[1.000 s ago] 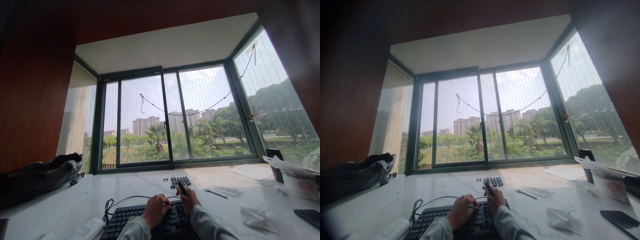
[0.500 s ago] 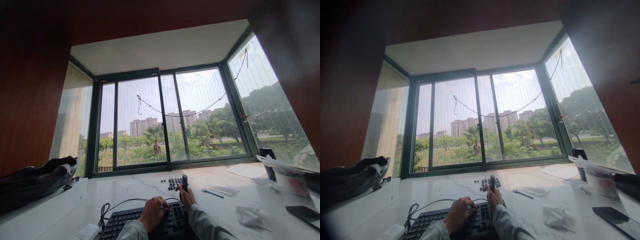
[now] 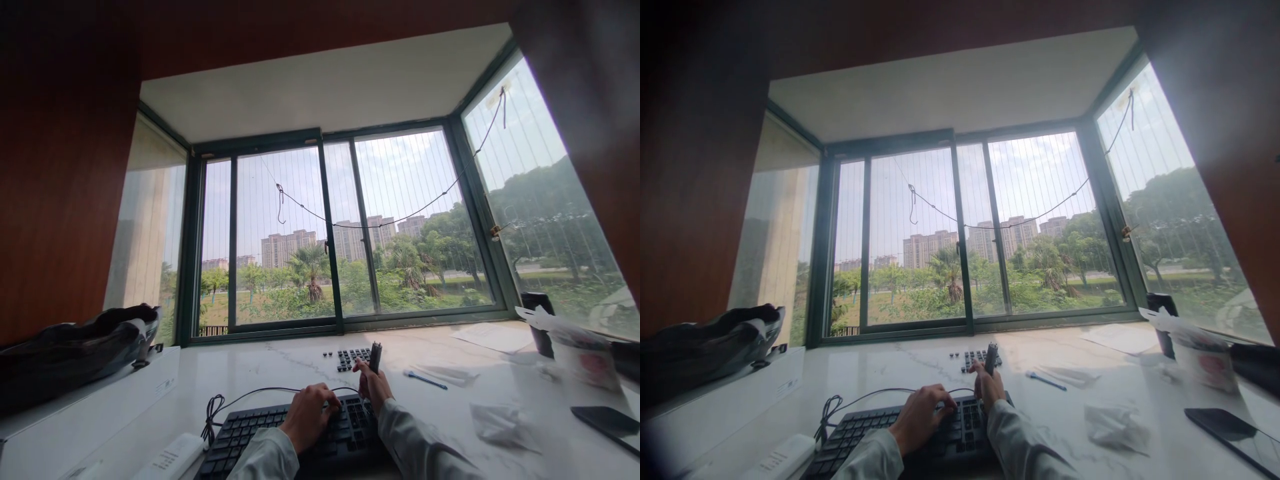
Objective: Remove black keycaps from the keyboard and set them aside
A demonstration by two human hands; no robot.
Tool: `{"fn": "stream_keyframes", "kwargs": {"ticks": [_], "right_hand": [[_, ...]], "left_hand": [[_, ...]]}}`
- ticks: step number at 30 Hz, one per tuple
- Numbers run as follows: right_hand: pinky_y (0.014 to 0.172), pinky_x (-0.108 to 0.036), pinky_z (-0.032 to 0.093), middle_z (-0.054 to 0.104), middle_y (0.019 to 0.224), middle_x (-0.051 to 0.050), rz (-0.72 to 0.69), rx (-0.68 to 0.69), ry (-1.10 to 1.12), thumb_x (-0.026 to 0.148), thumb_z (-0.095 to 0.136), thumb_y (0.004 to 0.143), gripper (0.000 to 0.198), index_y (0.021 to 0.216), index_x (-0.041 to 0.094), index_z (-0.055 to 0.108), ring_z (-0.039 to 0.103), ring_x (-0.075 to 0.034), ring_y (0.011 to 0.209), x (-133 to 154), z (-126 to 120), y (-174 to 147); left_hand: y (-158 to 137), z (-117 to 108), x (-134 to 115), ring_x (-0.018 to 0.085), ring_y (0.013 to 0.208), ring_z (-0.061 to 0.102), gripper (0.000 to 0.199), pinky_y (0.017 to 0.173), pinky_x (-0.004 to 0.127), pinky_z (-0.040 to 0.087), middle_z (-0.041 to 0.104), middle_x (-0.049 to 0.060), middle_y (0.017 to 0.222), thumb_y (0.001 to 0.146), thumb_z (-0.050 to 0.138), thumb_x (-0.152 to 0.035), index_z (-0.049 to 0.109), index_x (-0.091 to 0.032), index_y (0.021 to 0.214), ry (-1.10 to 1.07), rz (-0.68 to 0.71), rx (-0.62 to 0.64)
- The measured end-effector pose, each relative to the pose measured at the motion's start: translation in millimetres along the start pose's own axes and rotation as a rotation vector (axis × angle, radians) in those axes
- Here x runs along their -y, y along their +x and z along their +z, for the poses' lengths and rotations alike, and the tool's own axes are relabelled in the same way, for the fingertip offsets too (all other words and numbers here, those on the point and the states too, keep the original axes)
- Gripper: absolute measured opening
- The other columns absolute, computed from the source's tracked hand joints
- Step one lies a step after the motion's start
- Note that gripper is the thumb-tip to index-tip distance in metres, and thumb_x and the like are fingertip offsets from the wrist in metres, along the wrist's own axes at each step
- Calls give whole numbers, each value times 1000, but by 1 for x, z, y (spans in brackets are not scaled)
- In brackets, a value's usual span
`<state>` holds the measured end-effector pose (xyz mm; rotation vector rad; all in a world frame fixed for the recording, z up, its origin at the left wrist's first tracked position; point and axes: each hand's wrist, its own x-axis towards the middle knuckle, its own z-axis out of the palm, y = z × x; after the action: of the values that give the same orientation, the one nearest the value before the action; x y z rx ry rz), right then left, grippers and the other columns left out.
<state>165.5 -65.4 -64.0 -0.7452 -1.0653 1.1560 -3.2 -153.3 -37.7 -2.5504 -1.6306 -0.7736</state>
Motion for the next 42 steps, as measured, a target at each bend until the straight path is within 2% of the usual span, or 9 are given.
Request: {"fn": "stream_keyframes", "kwargs": {"ticks": [7, 9, 17, 23, 29, 34, 42], "right_hand": [[34, -21, 24, 21, 34, 13, 148, 34, 149, 55, 67, 68, 38, 66, 20, 51, 19, -6, 31, 2, -2, 0], [35, -21, 25, 23, 35, 12, 181, 51, 159, 51, 66, 70, 35, 67, 19, 51, 19, -5, 32, 8, -2, -5], [39, -21, 23, 27, 41, 10, 126, 105, 149, 45, 68, 72, 33, 64, 18, 51, 25, -6, 39, 21, 4, -15], [38, -20, 23, 28, 44, 9, 92, 104, 317, 37, 70, 74, 28, 64, 17, 53, 22, -5, 40, 22, 15, -19], [36, -17, 23, 31, 46, 9, 202, 59, 400, 27, 65, 81, 21, 68, 16, 53, 25, -4, 40, 20, 23, -16], [34, -17, 25, 32, 44, 8, 334, 46, 372, 36, 59, 86, 26, 69, 18, 48, 28, -5, 37, 15, 33, -9], [33, -18, 22, 30, 43, 8, 345, 48, 338, 41, 52, 89, 30, 69, 20, 43, 27, -5, 35, 12, 34, -10]], "left_hand": [[0, 0, -2, 18, 92, 64, 23, 82, 28, 45, 70, 0, 102, 87, 53, -37, 74, -30, 96, -14, 34, 18], [0, -1, -3, 18, 94, 63, 25, 84, 28, 45, 70, 1, 102, 88, 53, -38, 74, -29, 97, -9, 22, 22], [-1, -4, -1, 20, 98, 62, 23, 85, 27, 45, 70, 0, 105, 88, 53, -35, 72, -29, 98, 41, -62, 3], [0, -1, -1, 20, 98, 62, 25, 84, 27, 45, 69, 0, 106, 89, 51, -37, 72, -30, 99, 69, -66, 19], [1, 2, 1, 20, 98, 62, 26, 86, 27, 45, 70, 1, 107, 88, 53, -39, 74, -28, 98, 42, -84, 12], [3, 3, 4, 19, 99, 63, 27, 89, 26, 45, 71, 0, 107, 86, 52, -38, 75, -29, 97, -15, -102, 22], [7, 6, 9, 18, 102, 63, 25, 93, 25, 44, 73, -1, 104, 84, 55, -34, 75, -29, 99, -69, -140, 57]]}}
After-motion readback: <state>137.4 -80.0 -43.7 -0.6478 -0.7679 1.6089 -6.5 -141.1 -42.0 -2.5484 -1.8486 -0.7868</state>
